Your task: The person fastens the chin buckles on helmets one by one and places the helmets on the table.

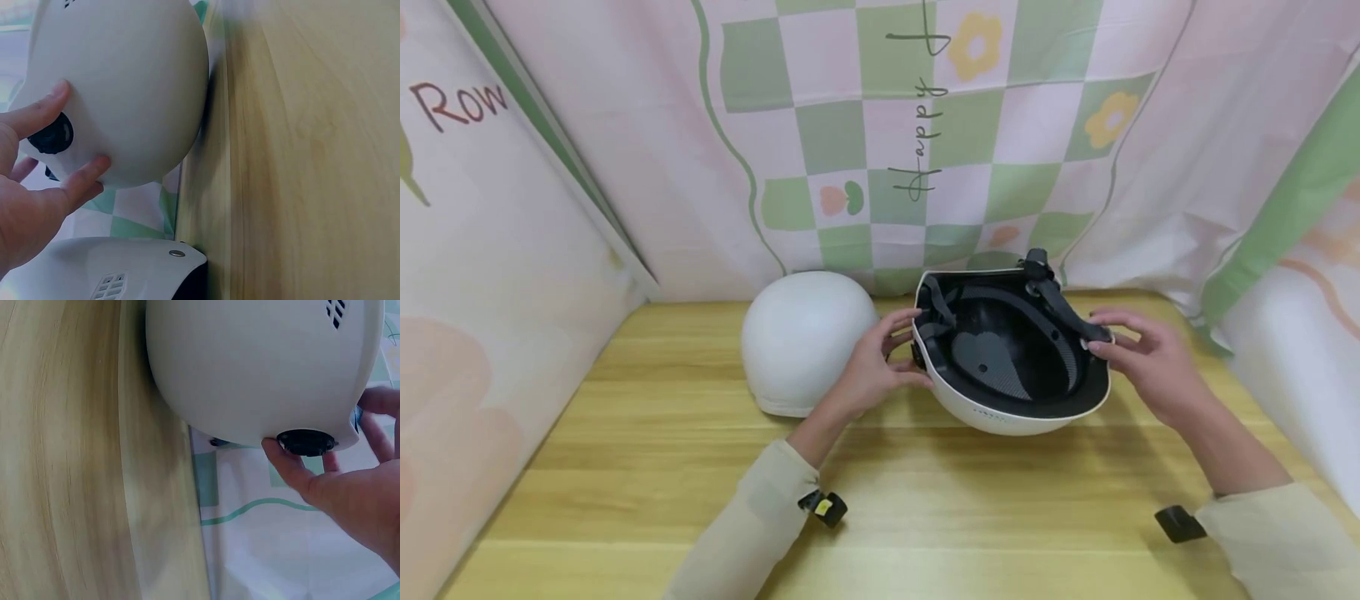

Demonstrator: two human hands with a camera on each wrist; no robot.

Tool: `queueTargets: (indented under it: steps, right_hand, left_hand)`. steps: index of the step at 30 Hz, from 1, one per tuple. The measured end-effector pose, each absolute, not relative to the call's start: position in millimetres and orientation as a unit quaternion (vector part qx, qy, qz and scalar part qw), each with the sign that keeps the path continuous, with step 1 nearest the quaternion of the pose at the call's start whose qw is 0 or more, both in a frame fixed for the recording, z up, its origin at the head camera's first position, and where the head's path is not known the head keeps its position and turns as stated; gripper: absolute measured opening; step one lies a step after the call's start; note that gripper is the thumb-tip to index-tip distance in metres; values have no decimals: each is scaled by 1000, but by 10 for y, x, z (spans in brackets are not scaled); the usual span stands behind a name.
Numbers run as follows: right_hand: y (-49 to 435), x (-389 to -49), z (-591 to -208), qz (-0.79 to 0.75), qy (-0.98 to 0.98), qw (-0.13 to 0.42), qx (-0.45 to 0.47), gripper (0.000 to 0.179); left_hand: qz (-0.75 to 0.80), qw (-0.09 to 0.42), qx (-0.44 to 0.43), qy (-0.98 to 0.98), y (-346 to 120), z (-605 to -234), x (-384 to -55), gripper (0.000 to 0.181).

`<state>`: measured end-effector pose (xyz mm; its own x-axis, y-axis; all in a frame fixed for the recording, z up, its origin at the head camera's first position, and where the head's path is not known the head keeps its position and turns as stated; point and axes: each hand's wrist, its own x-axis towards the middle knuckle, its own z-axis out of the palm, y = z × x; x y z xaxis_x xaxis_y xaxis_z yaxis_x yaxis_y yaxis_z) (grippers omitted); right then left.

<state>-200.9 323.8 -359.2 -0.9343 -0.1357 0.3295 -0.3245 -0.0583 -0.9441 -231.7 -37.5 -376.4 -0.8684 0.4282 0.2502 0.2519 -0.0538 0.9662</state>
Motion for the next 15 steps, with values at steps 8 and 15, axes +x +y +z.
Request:
queueTargets:
  steps: [8,15]
  right_hand:
    - [3244,-2002,-3604,603,-754,108,238,34]
    - [3211,-1979,-3579,559,-782,109,253,31]
  left_hand:
    - [684,56,248,684,-378,-3778,-2314,94]
    - [686,49,240,685,-386,-3811,-2313,94]
